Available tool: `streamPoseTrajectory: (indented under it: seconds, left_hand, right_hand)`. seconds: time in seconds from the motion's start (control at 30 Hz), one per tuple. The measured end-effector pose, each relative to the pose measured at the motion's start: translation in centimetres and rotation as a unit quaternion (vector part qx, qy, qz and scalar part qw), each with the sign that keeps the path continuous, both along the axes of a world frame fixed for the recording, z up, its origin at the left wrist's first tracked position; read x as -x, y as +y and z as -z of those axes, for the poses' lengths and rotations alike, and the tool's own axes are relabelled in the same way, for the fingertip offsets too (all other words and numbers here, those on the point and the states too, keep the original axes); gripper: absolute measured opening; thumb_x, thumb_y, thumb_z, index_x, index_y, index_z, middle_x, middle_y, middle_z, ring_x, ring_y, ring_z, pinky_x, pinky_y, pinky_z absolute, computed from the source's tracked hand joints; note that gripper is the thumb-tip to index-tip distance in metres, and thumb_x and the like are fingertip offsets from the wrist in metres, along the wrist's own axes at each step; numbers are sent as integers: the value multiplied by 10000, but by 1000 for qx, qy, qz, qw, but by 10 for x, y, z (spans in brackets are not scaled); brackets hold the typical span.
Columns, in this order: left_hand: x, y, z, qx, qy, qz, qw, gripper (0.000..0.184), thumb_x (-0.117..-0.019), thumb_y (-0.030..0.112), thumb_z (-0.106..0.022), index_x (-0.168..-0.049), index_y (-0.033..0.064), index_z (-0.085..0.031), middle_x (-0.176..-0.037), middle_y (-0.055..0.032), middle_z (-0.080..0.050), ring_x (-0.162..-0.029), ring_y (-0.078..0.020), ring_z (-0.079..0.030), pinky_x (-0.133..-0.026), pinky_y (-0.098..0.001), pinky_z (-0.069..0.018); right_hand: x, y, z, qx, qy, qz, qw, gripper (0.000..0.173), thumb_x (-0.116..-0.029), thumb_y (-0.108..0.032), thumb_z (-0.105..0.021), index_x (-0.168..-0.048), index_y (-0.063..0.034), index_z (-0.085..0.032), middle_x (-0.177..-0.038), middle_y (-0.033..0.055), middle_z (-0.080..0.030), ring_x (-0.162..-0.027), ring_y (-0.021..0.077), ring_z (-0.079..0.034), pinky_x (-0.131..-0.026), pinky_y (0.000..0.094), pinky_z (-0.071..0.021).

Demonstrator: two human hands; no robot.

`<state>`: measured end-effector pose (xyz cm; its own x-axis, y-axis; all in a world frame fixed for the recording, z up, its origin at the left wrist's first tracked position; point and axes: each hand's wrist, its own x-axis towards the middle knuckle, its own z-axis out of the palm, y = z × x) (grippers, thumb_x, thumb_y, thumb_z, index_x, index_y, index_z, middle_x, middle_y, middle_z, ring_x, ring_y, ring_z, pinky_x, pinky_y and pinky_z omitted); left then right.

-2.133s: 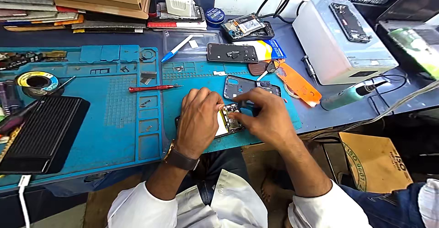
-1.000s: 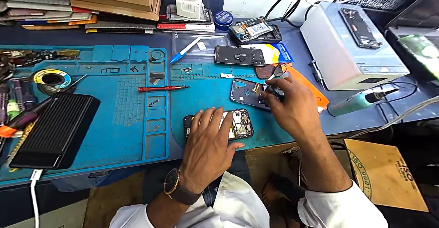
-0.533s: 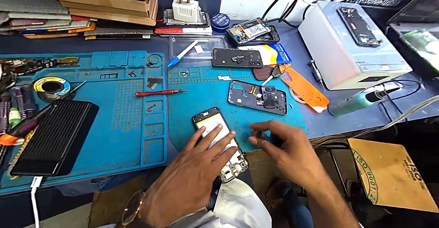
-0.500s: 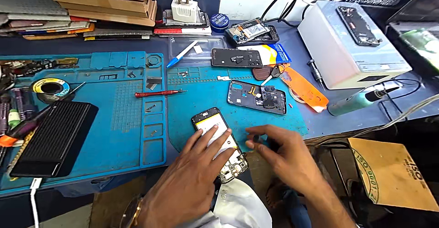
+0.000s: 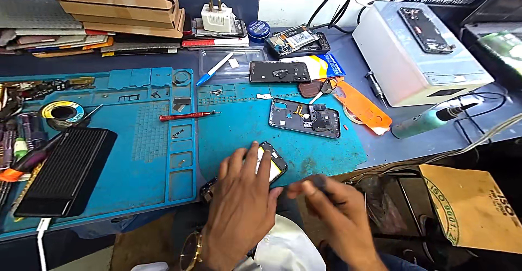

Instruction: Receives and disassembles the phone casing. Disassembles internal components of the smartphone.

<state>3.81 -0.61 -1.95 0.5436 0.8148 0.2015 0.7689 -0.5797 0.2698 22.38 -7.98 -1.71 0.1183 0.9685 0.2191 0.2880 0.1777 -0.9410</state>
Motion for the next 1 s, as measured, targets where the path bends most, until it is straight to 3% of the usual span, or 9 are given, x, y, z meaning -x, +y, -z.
streamPoseTrajectory:
  seconds: [0.13,0.17,0.23,0.27,0.37,0.43,0.57,0.63,1.0]
  left_hand:
    - [-8,4,2,-6,10,52,999,513,-963,348,-637,-1426,129,-601,-1543,-102,-501,-1358,-354,-506,-1044,-535,-454]
    - [-8,6,1,-1,9,68,998,488,-967,325,-638,-1416,135,-609,-1553,-86,-495,-1370,-338,-501,-1062,-521,-448]
    - [-7,11,0,14,-2,97,995,442,-993,301,-604,-1412,163,-622,-1567,-51,-485,-1419,-313,-463,-1123,-510,-416]
    - [-5,14,0,17,-14,105,994,416,-1009,283,-575,-1406,173,-633,-1565,-46,-493,-1438,-307,-453,-1147,-509,-405]
    - [-1,20,1,16,-39,93,995,374,-1028,223,-542,-1384,200,-653,-1551,-80,-502,-1438,-320,-455,-1140,-508,-416]
    - [-1,21,3,3,-40,81,996,358,-1033,215,-549,-1371,181,-663,-1550,-91,-502,-1437,-311,-462,-1143,-491,-426]
    - [0,12,11,-14,-45,80,996,515,-1048,467,-464,-1403,133,-635,-1580,-50,-481,-1482,-278,-412,-1194,-491,-371]
    - [1,9,15,-17,-55,82,995,476,-1052,399,-476,-1412,129,-631,-1566,-43,-501,-1475,-266,-429,-1206,-486,-367]
    - [3,15,21,-1,-96,88,992,460,-1052,357,-489,-1443,141,-599,-1559,-22,-512,-1501,-231,-395,-1246,-468,-320]
  right_hand:
    - [-28,1,-10,-76,68,105,989,495,-1105,-453,-371,-949,-166,-742,-902,-11,-736,-835,124,-713,-771,308,-615]
    - [-33,1,-12,-86,71,128,986,501,-1108,-458,-351,-942,-181,-734,-890,-29,-723,-820,113,-702,-744,290,-604]
    - [-36,5,-14,-90,94,167,977,477,-1114,-449,-344,-928,-192,-700,-846,-39,-705,-670,75,-661,-562,214,-565]
    - [-35,7,-16,-84,113,170,975,447,-1116,-430,-360,-945,-183,-691,-871,-26,-713,-657,84,-672,-546,222,-582]
    - [-32,14,-15,-74,147,130,978,90,-1035,-166,-600,-1103,-125,-642,-1107,58,-711,-895,179,-725,-790,335,-643]
    - [-27,22,-13,-82,126,120,981,291,-953,-19,-668,-1223,-83,-581,-1133,98,-716,-976,214,-727,-848,351,-633]
    - [-22,37,-8,-131,13,90,987,700,-947,52,-628,-1536,-66,-270,-1113,129,-720,-974,269,-735,-848,400,-638]
    - [-21,42,-5,-147,-28,56,987,774,-956,52,-616,-1591,-81,-193,-1110,134,-715,-937,284,-738,-821,428,-652]
    - [-19,54,-3,-164,-106,-7,981,676,-976,52,-598,-1567,-42,-284,-1129,120,-712,-994,249,-733,-856,416,-653]
